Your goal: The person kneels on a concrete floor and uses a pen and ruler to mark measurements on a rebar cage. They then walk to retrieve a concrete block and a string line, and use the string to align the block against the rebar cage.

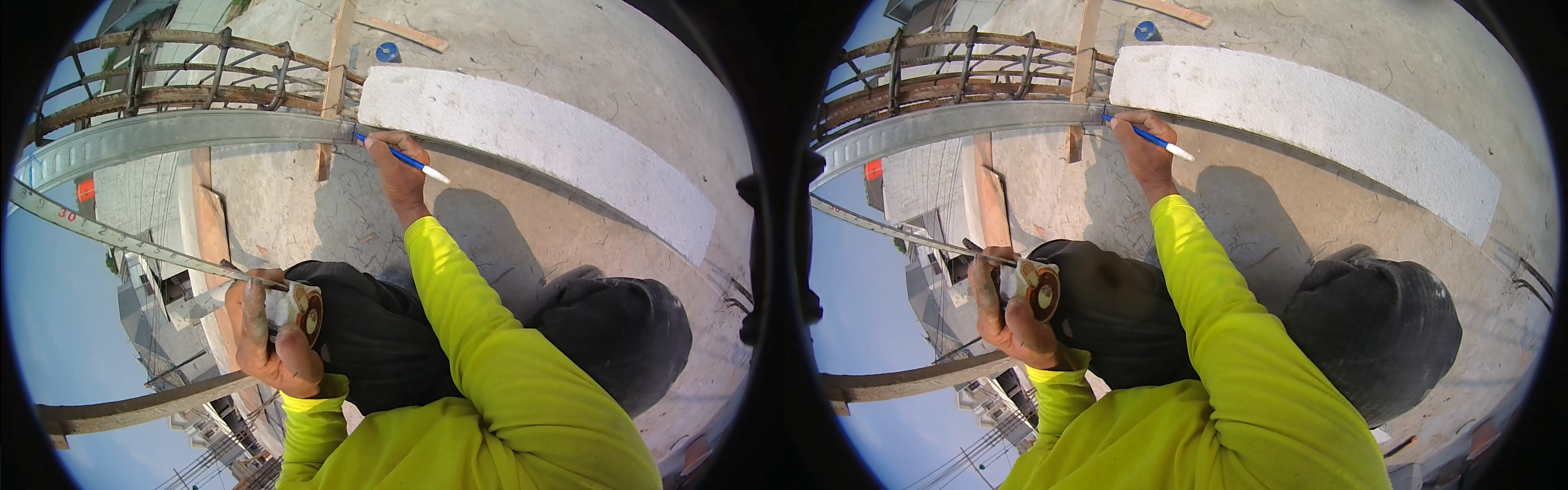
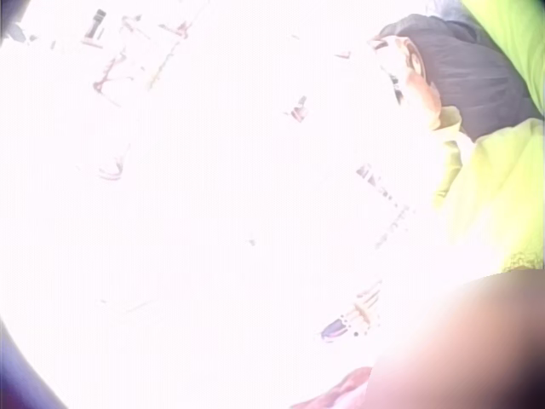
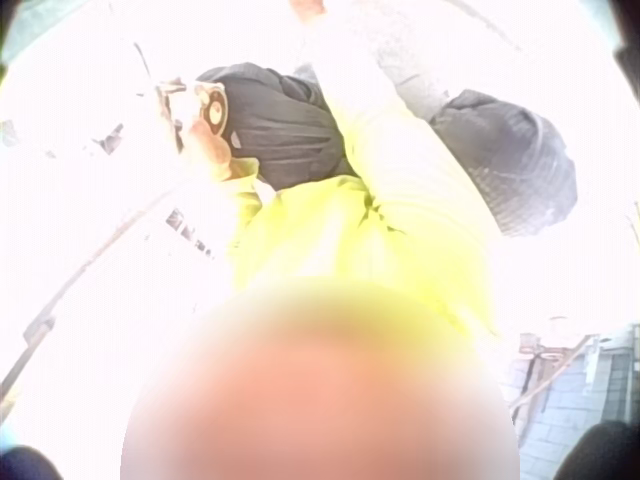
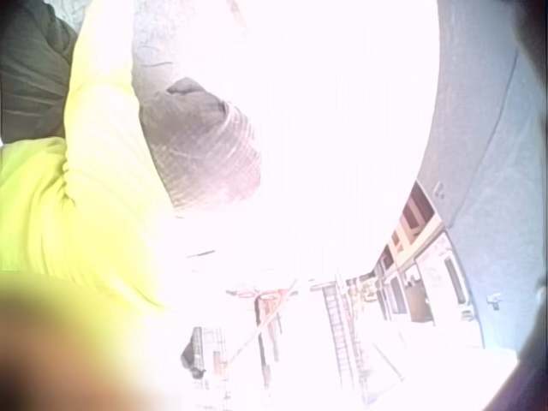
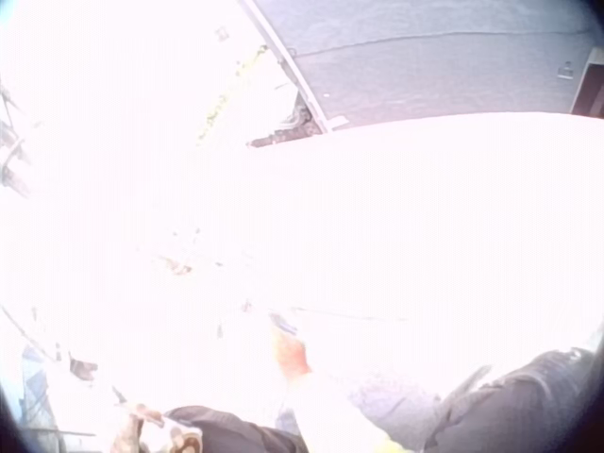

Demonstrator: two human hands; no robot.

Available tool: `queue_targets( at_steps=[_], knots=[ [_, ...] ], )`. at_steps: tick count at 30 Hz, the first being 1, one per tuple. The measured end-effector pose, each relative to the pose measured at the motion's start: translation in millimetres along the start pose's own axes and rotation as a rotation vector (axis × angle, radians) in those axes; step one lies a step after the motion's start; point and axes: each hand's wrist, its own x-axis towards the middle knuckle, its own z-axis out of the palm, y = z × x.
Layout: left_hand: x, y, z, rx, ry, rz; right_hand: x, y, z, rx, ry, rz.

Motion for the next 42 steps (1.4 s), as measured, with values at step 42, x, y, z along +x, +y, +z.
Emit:
queue_targets(
  at_steps=[42],
  knots=[
    [283.7, 181.1, -220.7, 1.496, -0.786, 0.729, 45.4, -97.8, 15.8, -0.066, -0.280, -0.130]
  ],
)
